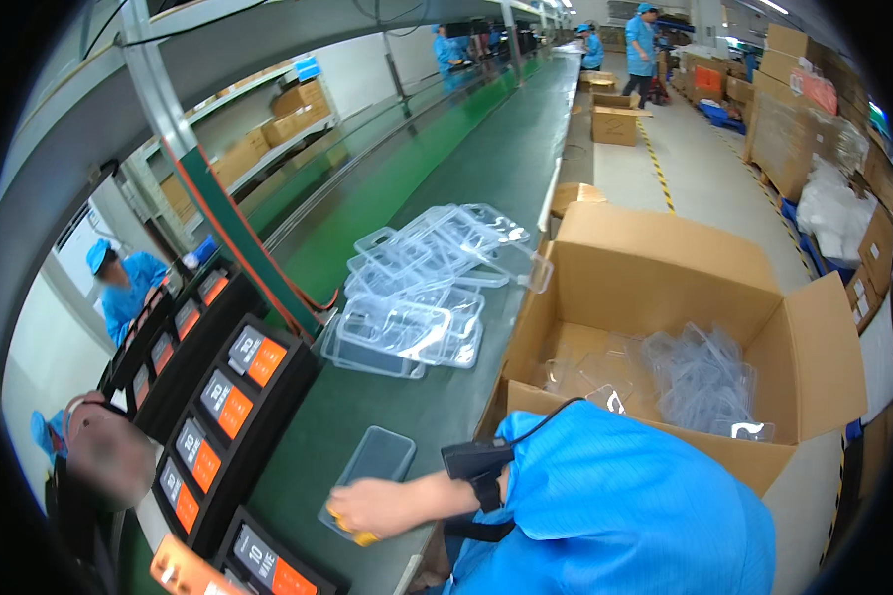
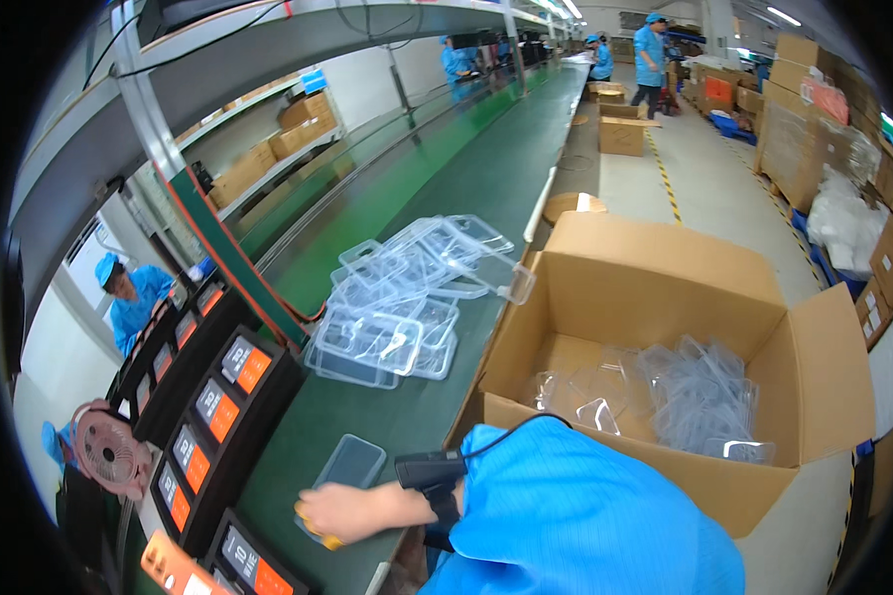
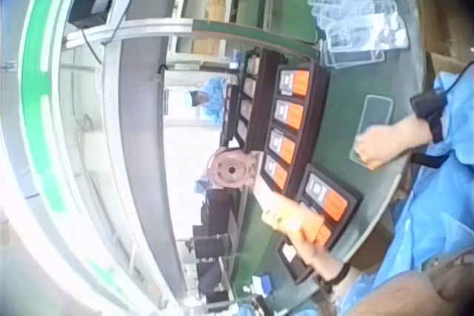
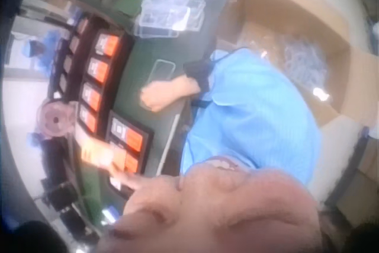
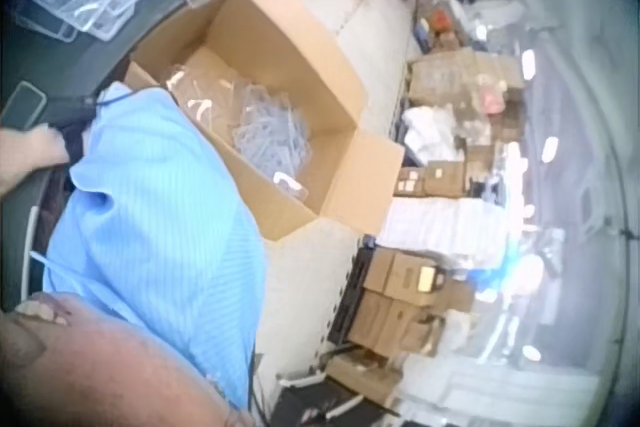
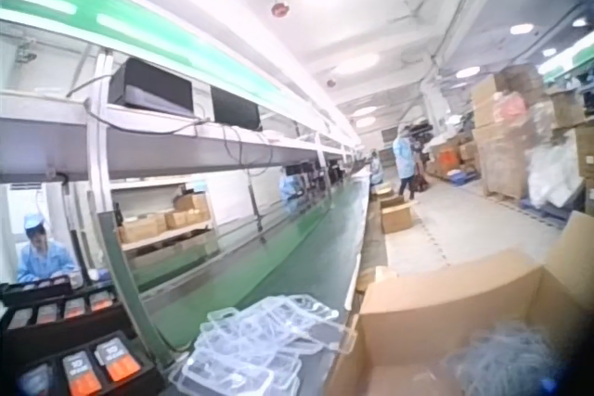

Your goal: Putting smartphones into clear plastic protective cases on an assembly line.

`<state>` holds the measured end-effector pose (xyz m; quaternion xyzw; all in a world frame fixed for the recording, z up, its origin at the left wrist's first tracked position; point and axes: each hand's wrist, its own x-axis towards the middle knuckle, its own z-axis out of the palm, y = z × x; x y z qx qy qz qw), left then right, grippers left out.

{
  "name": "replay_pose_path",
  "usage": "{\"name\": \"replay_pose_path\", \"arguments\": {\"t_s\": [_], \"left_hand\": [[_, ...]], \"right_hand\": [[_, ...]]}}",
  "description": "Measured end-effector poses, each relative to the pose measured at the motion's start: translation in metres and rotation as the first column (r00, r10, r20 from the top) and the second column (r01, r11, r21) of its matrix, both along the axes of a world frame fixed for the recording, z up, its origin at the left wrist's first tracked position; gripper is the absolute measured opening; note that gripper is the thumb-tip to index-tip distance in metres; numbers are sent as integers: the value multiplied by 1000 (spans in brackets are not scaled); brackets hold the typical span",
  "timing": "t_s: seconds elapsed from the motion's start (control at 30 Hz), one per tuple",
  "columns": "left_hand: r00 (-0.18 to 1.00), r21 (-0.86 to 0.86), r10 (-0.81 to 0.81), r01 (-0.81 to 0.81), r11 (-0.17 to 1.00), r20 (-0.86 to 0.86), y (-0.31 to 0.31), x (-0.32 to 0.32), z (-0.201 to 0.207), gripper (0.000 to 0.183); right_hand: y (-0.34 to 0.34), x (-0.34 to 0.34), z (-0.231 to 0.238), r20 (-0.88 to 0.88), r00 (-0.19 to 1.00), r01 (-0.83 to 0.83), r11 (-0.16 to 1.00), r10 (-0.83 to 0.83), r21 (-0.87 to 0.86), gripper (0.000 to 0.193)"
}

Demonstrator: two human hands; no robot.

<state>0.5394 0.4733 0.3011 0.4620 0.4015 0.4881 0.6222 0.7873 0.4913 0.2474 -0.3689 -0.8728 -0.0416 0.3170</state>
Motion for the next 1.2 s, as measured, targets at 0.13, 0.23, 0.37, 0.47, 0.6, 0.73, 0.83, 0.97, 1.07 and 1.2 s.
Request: {"name": "replay_pose_path", "arguments": {"t_s": [0.13, 0.23, 0.37, 0.47, 0.6, 0.73, 0.83, 0.97, 1.07, 1.2], "left_hand": [[990, 53, -89, 83, 995, 110, 20, 31, -24, 43], [997, 110, 60, -64, 992, 39, 13, 57, -34, 34], [966, 214, -126, 175, 961, -224, 14, 90, -47, 29], [751, 299, -78, 354, 886, -655, 32, 86, -58, 56], [271, 359, 245, 555, 751, -931, 29, 84, -33, 104], [340, 330, 134, 625, 707, -931, 38, 87, -40, 91], [363, 276, 82, 522, 807, -928, 35, 99, -33, 85], [344, 288, 129, 464, 838, -930, 28, 80, -44, 93], [424, 288, 90, 429, 856, -901, 20, 86, -23, 84], [522, 459, 238, 349, 817, -819, 12, 82, -22, 84]], "right_hand": [[-18, 6, 0, -365, 921, -71, 867, -133, -493, 33], [0, 21, -2, -673, 705, -288, 778, -222, -558, 38], [6, 4, 0, -879, 344, -589, 653, -331, -476, 31], [8, 20, 6, -882, 329, -420, 785, -336, -456, 29], [-10, 66, 45, -664, 739, -4, 984, -118, -179, 21], [-10, 75, 36, -209, 976, -55, 997, 64, 45, 18], [-19, 72, 18, 105, 991, -65, 982, 85, -178, 20], [-12, 58, 15, -30, 997, -79, 931, 73, -357, 38], [3, 52, 10, -9, 997, 68, 888, -81, -455, 76], [9, 64, -3, -63, 996, 28, 916, -58, -400, 101]]}}
